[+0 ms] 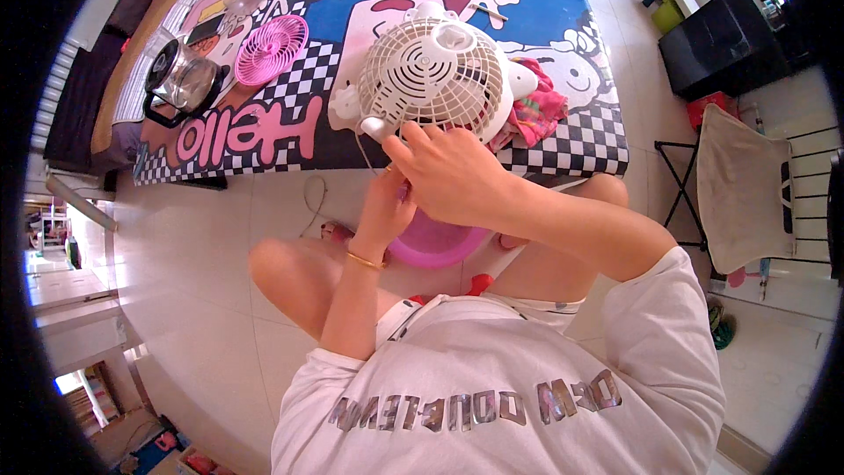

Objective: The person uses a screwdriver to tighten screws on the white plastic casing of a small portable fan while holding the fan over a pink basin.

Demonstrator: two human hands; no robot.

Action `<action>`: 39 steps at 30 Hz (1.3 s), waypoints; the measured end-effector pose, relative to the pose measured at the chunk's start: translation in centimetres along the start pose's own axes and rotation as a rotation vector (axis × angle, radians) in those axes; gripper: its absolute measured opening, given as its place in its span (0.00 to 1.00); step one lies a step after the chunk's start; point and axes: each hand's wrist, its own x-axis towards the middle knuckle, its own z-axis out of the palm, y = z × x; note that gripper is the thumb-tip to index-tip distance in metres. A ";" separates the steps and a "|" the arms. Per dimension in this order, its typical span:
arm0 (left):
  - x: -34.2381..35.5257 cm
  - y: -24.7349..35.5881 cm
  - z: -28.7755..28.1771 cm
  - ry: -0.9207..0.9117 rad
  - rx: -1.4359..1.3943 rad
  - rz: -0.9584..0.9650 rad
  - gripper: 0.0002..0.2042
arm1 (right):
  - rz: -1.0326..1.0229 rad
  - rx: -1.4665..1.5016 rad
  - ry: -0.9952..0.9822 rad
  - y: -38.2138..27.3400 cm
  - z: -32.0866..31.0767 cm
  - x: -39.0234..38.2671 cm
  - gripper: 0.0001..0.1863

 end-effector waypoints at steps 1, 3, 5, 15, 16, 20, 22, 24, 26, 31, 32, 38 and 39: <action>0.3 0.2 0.2 -0.001 -0.001 0.000 0.14 | 0.001 -0.001 -0.001 -0.1 -0.3 0.1 0.14; 0.8 0.9 0.6 0.092 -0.259 -0.109 0.14 | 0.127 0.091 -0.293 -0.3 -1.0 0.5 0.14; 0.8 0.8 1.1 0.103 -0.199 -0.100 0.14 | 0.120 0.101 -0.270 -0.1 -0.2 0.1 0.13; 0.0 0.0 0.9 0.045 -0.106 -0.062 0.15 | 0.040 0.029 -0.035 -0.1 -0.4 -0.1 0.14; 0.2 0.4 0.9 0.043 -0.106 -0.061 0.15 | 0.041 0.028 -0.034 -0.2 -0.7 0.0 0.14; 0.5 0.7 1.0 0.076 -0.118 -0.143 0.15 | 0.140 0.116 -0.360 -0.3 -0.8 0.3 0.15; 0.3 0.1 1.2 0.104 -0.099 -0.086 0.15 | 0.126 0.125 -0.345 -0.2 -0.2 0.1 0.15; 0.3 -0.6 1.0 0.062 -0.120 -0.126 0.13 | 0.027 0.019 -0.070 -0.1 0.4 -0.4 0.14; 0.3 -0.2 0.8 0.017 -0.118 -0.167 0.13 | 0.001 0.022 -0.002 0.4 0.8 -0.5 0.16; 0.3 0.2 1.3 0.060 -0.073 -0.233 0.12 | 0.076 0.045 -0.094 -0.2 -0.2 -0.1 0.16; 0.4 0.3 1.4 0.071 -0.087 -0.234 0.11 | 0.085 0.052 -0.227 -0.2 -0.3 0.1 0.16; 1.0 -0.3 2.1 0.176 -0.046 -0.091 0.13 | 0.105 0.223 -0.200 0.6 -0.3 0.1 0.12; 1.1 -0.2 2.1 0.223 -0.046 -0.007 0.14 | 0.111 0.297 -0.067 0.9 -0.2 0.1 0.12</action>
